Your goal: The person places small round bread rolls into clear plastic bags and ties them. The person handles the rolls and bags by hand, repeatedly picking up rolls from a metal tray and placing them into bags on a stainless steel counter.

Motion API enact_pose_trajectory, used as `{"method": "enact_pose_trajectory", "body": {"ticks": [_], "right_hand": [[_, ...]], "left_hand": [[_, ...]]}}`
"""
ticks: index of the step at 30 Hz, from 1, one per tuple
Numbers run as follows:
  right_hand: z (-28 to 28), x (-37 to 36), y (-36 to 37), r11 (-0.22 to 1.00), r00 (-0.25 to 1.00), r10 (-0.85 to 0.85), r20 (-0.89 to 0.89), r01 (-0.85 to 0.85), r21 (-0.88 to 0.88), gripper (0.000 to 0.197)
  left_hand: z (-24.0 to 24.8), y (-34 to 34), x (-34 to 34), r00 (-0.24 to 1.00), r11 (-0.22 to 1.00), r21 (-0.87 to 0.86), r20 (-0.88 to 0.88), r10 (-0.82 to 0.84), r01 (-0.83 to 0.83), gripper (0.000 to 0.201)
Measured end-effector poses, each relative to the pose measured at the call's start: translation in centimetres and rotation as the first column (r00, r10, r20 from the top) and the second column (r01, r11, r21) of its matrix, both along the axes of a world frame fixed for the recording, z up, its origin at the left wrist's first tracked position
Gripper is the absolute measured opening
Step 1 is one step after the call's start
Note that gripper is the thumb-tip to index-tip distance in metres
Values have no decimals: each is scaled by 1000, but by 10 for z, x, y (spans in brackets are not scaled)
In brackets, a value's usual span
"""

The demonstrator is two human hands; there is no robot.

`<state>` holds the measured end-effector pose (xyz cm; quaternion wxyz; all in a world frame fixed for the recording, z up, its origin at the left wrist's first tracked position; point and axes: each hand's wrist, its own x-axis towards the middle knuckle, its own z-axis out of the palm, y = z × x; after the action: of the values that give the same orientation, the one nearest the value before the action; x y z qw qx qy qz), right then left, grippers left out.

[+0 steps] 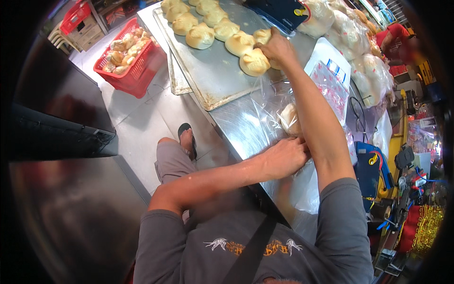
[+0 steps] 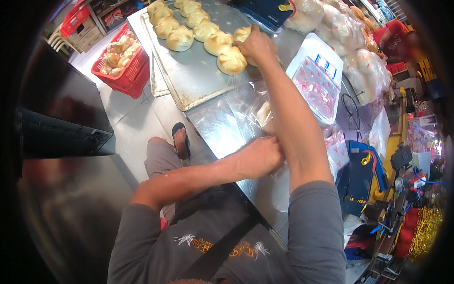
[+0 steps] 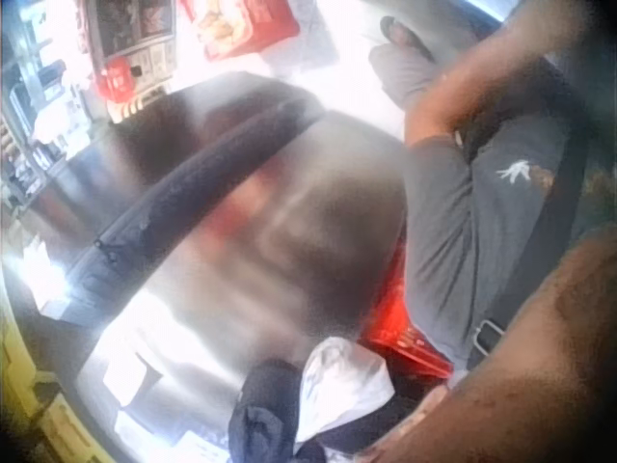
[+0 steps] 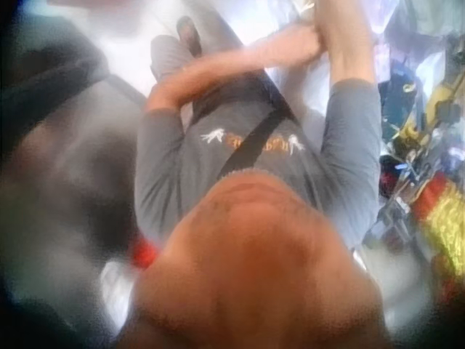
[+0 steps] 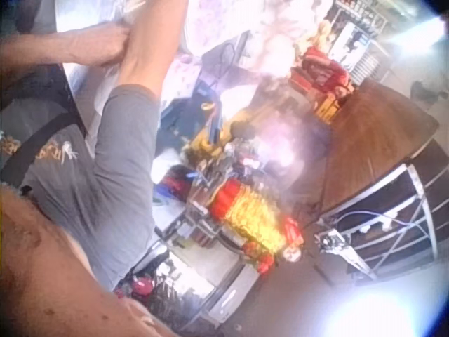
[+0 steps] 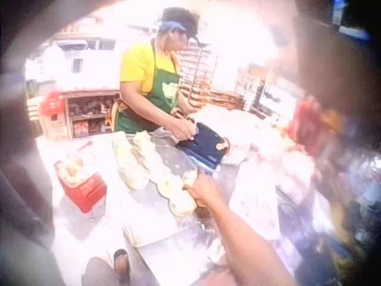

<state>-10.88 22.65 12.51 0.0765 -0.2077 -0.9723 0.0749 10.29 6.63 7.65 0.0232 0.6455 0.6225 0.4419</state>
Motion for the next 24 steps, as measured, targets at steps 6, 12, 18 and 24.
{"method": "enact_pose_trajectory", "body": {"ticks": [6, 12, 18, 24], "right_hand": [[1, -4, 16, 992, 998, -14, -69, 5, -129, 94], [53, 46, 38, 890, 876, 229, -424, -365, -273, 39], [100, 246, 41, 842, 879, 204, -431, -382, -381, 83], [57, 360, 18, 889, 925, 33, -378, -200, -413, 76]], "left_hand": [[0, 0, -1, 999, 999, 40, -10, 36, -36, 17], [1, 6, -2, 991, 967, 215, 28, 134, -136, 27], [18, 11, -18, 906, 982, 166, 424, 12, -90, 46], [60, 24, -33, 960, 994, 92, 277, 27, -54, 59]]}}
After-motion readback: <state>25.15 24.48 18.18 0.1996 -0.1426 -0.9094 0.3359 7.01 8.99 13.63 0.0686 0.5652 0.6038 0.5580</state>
